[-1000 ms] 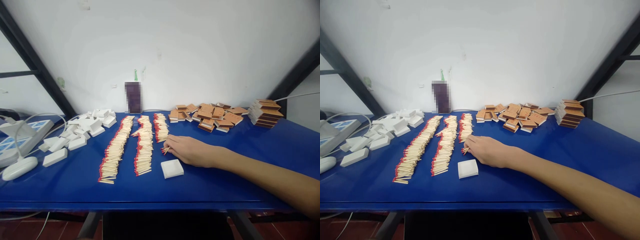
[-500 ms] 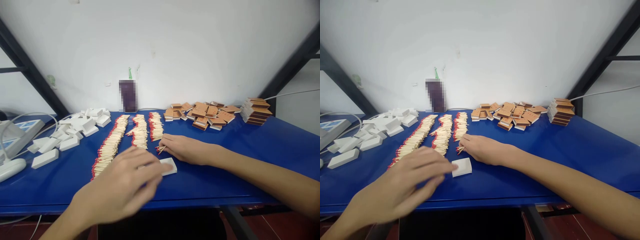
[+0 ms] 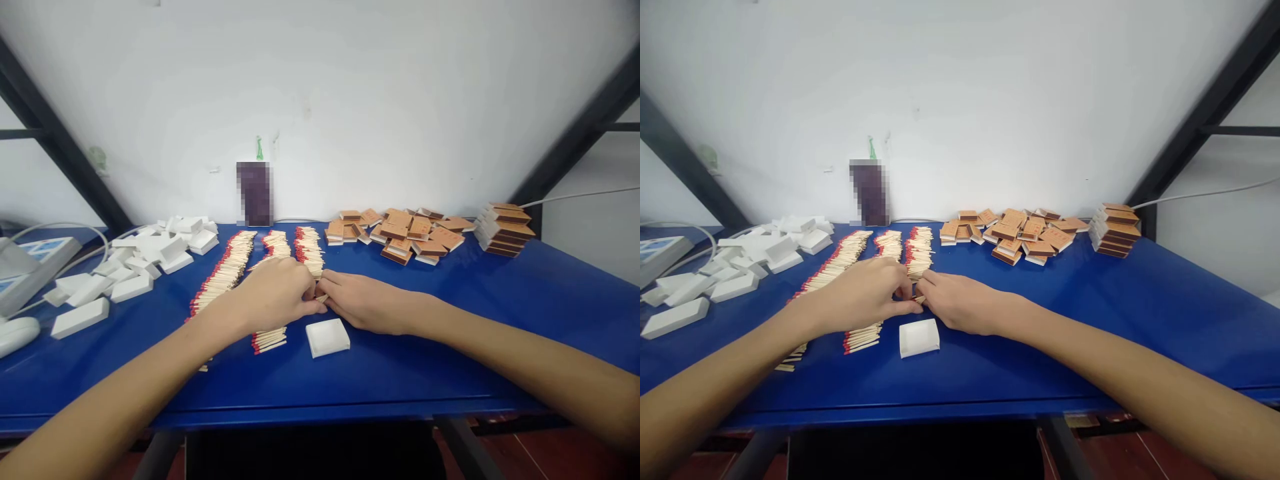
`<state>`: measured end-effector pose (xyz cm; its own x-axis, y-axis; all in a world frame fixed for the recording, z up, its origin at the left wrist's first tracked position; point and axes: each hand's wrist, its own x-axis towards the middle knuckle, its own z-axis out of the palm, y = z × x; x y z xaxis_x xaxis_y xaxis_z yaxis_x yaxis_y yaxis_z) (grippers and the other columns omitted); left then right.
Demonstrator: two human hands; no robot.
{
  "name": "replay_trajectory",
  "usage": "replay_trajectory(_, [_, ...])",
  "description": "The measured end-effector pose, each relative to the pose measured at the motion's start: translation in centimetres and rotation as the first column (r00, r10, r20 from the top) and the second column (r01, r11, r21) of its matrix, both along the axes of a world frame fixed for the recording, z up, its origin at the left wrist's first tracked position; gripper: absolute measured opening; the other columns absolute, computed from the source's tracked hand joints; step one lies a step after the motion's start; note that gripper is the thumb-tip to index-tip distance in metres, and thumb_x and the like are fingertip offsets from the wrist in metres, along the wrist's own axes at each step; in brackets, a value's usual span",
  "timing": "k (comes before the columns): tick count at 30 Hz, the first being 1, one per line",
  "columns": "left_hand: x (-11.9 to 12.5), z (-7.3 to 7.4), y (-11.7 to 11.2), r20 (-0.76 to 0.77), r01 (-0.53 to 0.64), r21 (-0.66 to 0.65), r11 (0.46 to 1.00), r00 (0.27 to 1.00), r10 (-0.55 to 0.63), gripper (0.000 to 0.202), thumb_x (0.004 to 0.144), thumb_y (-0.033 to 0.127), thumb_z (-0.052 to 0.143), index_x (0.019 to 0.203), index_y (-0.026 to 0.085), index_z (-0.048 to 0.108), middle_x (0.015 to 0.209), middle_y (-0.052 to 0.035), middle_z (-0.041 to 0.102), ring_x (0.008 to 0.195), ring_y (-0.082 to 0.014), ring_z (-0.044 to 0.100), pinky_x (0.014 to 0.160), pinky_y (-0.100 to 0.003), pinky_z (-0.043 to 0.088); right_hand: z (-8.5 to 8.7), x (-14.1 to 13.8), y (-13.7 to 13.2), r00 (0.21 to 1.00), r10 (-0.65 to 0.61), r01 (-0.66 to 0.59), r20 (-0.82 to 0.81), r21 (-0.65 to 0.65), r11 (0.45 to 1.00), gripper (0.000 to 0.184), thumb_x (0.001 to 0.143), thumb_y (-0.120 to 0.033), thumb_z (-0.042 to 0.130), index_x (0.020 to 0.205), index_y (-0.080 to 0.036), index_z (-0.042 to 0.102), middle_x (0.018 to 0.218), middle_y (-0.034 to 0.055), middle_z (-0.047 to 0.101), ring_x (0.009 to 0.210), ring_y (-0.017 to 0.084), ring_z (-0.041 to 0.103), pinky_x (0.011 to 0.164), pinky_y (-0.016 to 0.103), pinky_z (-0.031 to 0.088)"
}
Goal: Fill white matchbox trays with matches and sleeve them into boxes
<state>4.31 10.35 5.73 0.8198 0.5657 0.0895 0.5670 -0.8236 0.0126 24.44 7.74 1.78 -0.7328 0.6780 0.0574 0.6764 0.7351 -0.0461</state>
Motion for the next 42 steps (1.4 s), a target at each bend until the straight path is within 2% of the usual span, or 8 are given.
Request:
replay_trajectory(3, [0.7, -0.5, -0.1, -0.006, -0.049, 0.042, 0.998, 0.999, 0.05, 0.033, 0.086, 0.046, 0.069, 0.067, 0.02, 0.071, 0.067, -0.0039, 0.068, 0.071, -0.0228, 0.064, 0.062, -0.03, 0.042, 0.1, -0.1, -0.1, 0.999, -0.023, 0.021, 0.044, 0.037, 0.999, 0.02, 0.101, -0.015, 0.039, 0.106, -0.01, 0.057, 0.102, 0.0124, 0.06, 0.086, 0.023, 0.06, 0.078, 0.038, 0.051])
replay_trajectory(8, [0.9, -0.7, -0.6, -0.014, -0.079, 0.11, 0.991, 0.997, 0.081, 0.022, 0.087, 0.034, 0.069, 0.072, 0.018, 0.072, 0.073, -0.0072, 0.07, 0.08, -0.0265, 0.064, 0.069, -0.035, 0.044, 0.0, -0.2, -0.2, 0.995, -0.051, 0.043, 0.088, 0.098, 0.994, 0.019, 0.101, -0.018, 0.038, 0.102, -0.012, 0.057, 0.1, 0.0121, 0.061, 0.079, 0.022, 0.059, 0.071, 0.037, 0.049])
replay_trajectory(18, [0.2, -0.2, -2.1, 0.032, -0.009, 0.179, 0.984, 0.999, 0.003, 0.022, 0.093, 0.034, 0.063, 0.08, 0.019, 0.071, 0.075, -0.0037, 0.07, 0.08, -0.0236, 0.058, 0.074, -0.037, 0.039, 1.2, 0.0, -1.8, 0.997, -0.077, 0.079, -0.021, 0.114, 0.99, 0.014, 0.101, -0.019, 0.041, 0.095, -0.016, 0.053, 0.09, 0.0064, 0.06, 0.065, 0.017, 0.052, 0.057, 0.031, 0.037])
replay_trajectory(20, [-0.6, 0.0, -2.8, 0.068, 0.01, 0.168, 0.986, 0.997, -0.022, 0.023, 0.094, 0.037, 0.063, 0.079, 0.021, 0.071, 0.072, -0.0016, 0.068, 0.079, -0.0221, 0.056, 0.074, -0.036, 0.038, 1.7, -0.3, -2.8, 0.998, -0.041, 0.044, -0.043, 0.082, 0.996, 0.013, 0.1, -0.017, 0.042, 0.092, -0.017, 0.053, 0.09, 0.0058, 0.059, 0.067, 0.016, 0.053, 0.058, 0.03, 0.037])
replay_trajectory(24, [-1.9, -0.3, -4.3, 0.235, 0.068, 0.046, 0.997, 0.969, -0.077, 0.019, 0.09, 0.033, 0.069, 0.075, 0.022, 0.069, 0.068, 0.0025, 0.065, 0.076, -0.0187, 0.055, 0.076, -0.035, 0.037, 2.2, -1.0, -4.6, 0.997, -0.008, 0.006, -0.077, -0.036, 0.999, 0.014, 0.1, -0.018, 0.043, 0.091, -0.017, 0.055, 0.09, 0.0048, 0.059, 0.071, 0.017, 0.055, 0.063, 0.031, 0.04])
replay_trajectory(29, [-2.0, -1.2, -4.8, 0.267, 0.072, -0.056, 0.996, 0.962, -0.055, 0.015, 0.089, 0.032, 0.072, 0.078, 0.022, 0.07, 0.072, 0.0034, 0.065, 0.078, -0.0177, 0.055, 0.077, -0.034, 0.035, 2.2, -0.8, -4.9, 0.99, -0.004, -0.02, -0.142, -0.167, 0.986, 0.017, 0.101, -0.021, 0.044, 0.092, -0.016, 0.058, 0.09, 0.0038, 0.06, 0.071, 0.015, 0.055, 0.065, 0.03, 0.043])
replay_trajectory(34, [-1.9, -1.4, -4.7, 0.236, 0.094, -0.051, 0.994, 0.969, -0.079, 0.014, 0.091, 0.032, 0.07, 0.081, 0.022, 0.072, 0.076, 0.0027, 0.066, 0.081, -0.0185, 0.054, 0.078, -0.034, 0.033, 2.2, -0.4, -4.5, 0.964, -0.016, -0.061, -0.267, -0.28, 0.958, 0.016, 0.1, -0.022, 0.05, 0.092, -0.017, 0.063, 0.088, 0.0025, 0.063, 0.079, 0.014, 0.058, 0.071, 0.027, 0.044])
replay_trajectory(42, [-2.4, -1.8, -4.5, 0.179, 0.157, 0.053, 0.986, 0.97, -0.164, 0.028, 0.098, 0.04, 0.058, 0.086, 0.02, 0.074, 0.078, 0.0003, 0.064, 0.082, -0.0194, 0.052, 0.085, -0.037, 0.03, 3.0, -0.5, -4.2, 0.957, -0.02, -0.086, -0.289, -0.351, 0.933, 0.018, 0.098, -0.022, 0.055, 0.098, -0.018, 0.072, 0.091, 0.0031, 0.07, 0.084, 0.015, 0.062, 0.076, 0.026, 0.045])
